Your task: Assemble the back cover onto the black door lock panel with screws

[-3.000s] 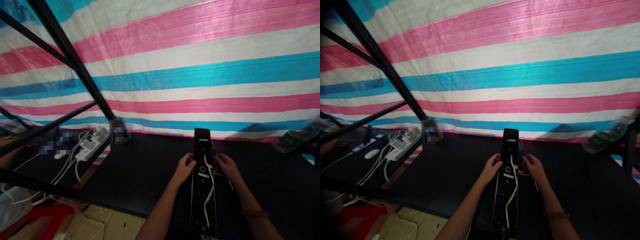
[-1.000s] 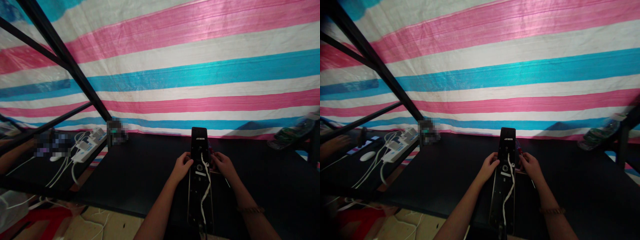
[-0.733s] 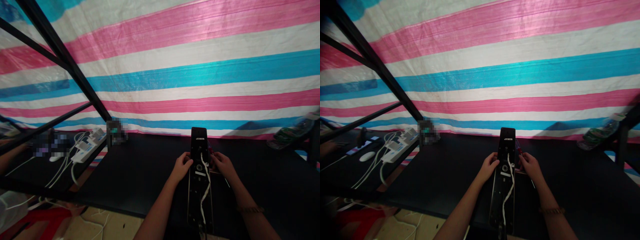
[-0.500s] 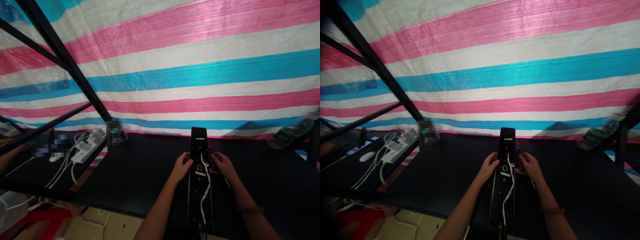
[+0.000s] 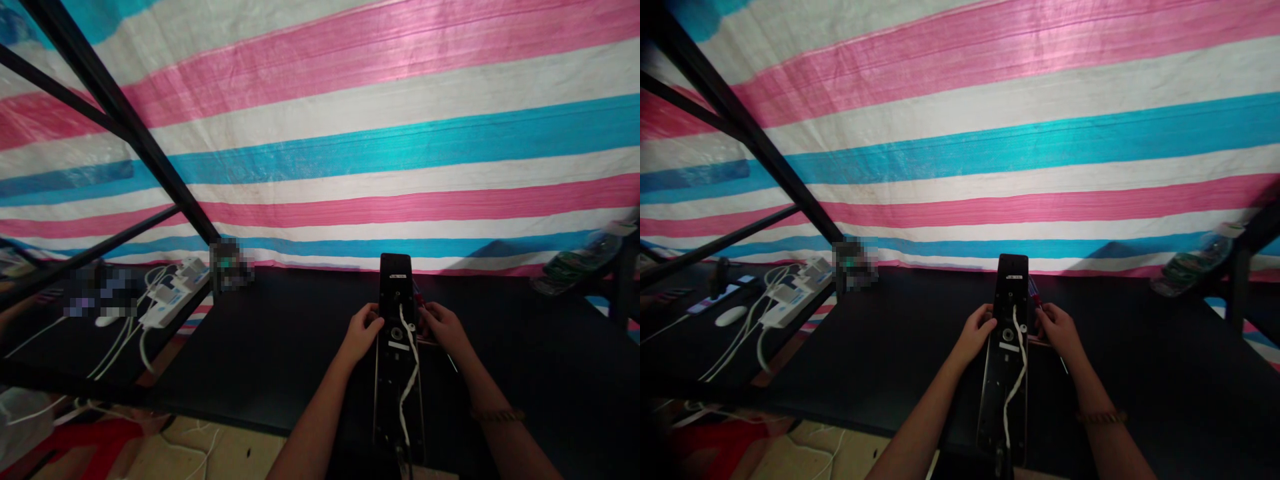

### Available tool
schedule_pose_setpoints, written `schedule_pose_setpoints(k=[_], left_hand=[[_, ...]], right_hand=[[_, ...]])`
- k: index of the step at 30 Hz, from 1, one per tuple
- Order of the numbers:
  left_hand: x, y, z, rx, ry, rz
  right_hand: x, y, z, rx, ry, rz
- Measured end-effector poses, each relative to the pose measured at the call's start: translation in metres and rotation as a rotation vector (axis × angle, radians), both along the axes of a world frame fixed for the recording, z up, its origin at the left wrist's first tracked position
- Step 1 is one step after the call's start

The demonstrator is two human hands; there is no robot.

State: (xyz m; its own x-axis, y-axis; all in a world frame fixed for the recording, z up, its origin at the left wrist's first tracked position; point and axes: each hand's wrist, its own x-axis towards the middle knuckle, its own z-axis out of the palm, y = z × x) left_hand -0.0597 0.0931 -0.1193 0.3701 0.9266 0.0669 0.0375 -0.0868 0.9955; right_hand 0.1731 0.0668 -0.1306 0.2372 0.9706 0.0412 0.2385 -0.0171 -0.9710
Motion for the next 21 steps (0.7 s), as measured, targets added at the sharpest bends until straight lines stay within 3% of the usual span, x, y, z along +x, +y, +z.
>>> schedule_pose_setpoints(k=[6,9,12,17,21], left_hand=[[0.000,-0.001,0.002,-0.014,0.005,-0.001],[0.000,-0.001,0.002,-0.022,0.007,0.001],[0.001,-0.001,0.001,-0.031,0.001,0.000],[0.003,0.002,0.000,-0.037,-0.025,-0.009],[0.004,0.001,0.002,-0.035,-0.055,-0.009]], right_hand=[[-0.004,-0.007,0.014,0.062,0.061,-0.118],[-0.008,-0.015,0.038,0.208,0.148,-0.339],[-0.017,-0.026,0.073,0.364,0.265,-0.510],[-0.045,-0.041,0.125,0.538,0.177,-0.478],[-0.067,-0.045,0.140,0.604,0.070,-0.446]])
